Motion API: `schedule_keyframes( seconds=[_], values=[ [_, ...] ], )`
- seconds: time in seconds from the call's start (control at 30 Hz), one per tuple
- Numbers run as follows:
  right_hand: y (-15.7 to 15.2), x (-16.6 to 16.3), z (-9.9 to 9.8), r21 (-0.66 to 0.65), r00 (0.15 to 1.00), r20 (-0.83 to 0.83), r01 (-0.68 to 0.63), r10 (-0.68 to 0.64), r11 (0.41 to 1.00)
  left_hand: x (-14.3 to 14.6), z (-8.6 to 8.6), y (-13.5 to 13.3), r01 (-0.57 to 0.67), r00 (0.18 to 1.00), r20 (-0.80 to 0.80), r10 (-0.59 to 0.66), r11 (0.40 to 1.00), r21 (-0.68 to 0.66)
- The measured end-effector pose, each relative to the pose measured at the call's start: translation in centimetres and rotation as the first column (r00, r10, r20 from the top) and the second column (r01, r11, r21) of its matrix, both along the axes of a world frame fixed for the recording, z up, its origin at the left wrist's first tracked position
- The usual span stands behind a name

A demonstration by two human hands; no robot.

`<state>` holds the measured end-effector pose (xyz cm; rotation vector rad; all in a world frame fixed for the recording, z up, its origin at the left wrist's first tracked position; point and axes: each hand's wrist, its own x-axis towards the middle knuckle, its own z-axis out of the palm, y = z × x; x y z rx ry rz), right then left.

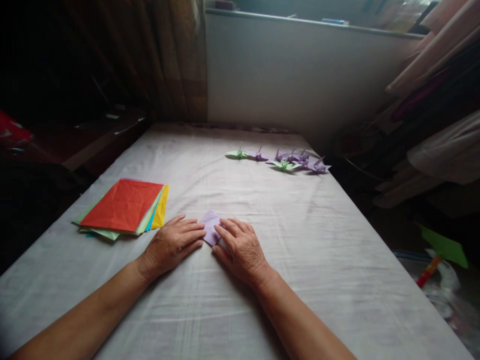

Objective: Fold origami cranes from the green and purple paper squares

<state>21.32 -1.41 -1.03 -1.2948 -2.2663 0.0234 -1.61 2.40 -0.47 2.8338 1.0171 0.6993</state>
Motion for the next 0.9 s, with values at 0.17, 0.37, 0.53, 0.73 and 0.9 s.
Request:
schedule_keyframes(
  seconds=[0.17,0.37,0.53,0.73,0.9],
  values=[
    [0.27,0.42,0.03,-0.062,0.995,-0.026,0.099,-0.101,0.993,-0.20,0.13,0.06,-0.003,1.000,-0.009,0.003,1.000,-0.024],
    [0.16,0.32,0.36,-0.120,0.996,-0.060,0.059,-0.066,0.991,0.23,0.35,-0.36,0.024,0.999,-0.025,-0.023,0.999,0.028],
    [0.02,0.21,0.15,-0.124,0.993,-0.113,0.014,-0.028,0.992,0.37,0.49,-0.50,0.035,0.999,-0.011,-0.034,0.998,0.044],
    [0.35,0.08,-0.25,-0.048,0.992,-0.125,0.023,-0.028,0.999,0.03,0.70,-0.24,0.036,0.999,0.007,-0.036,0.999,-0.019],
    [0.84,-0.40,-0.02,0.000,0.999,-0.042,-0.013,0.013,1.000,-0.14,0.82,-0.07,0.041,0.999,0.013,-0.040,0.996,-0.078]
  ],
)
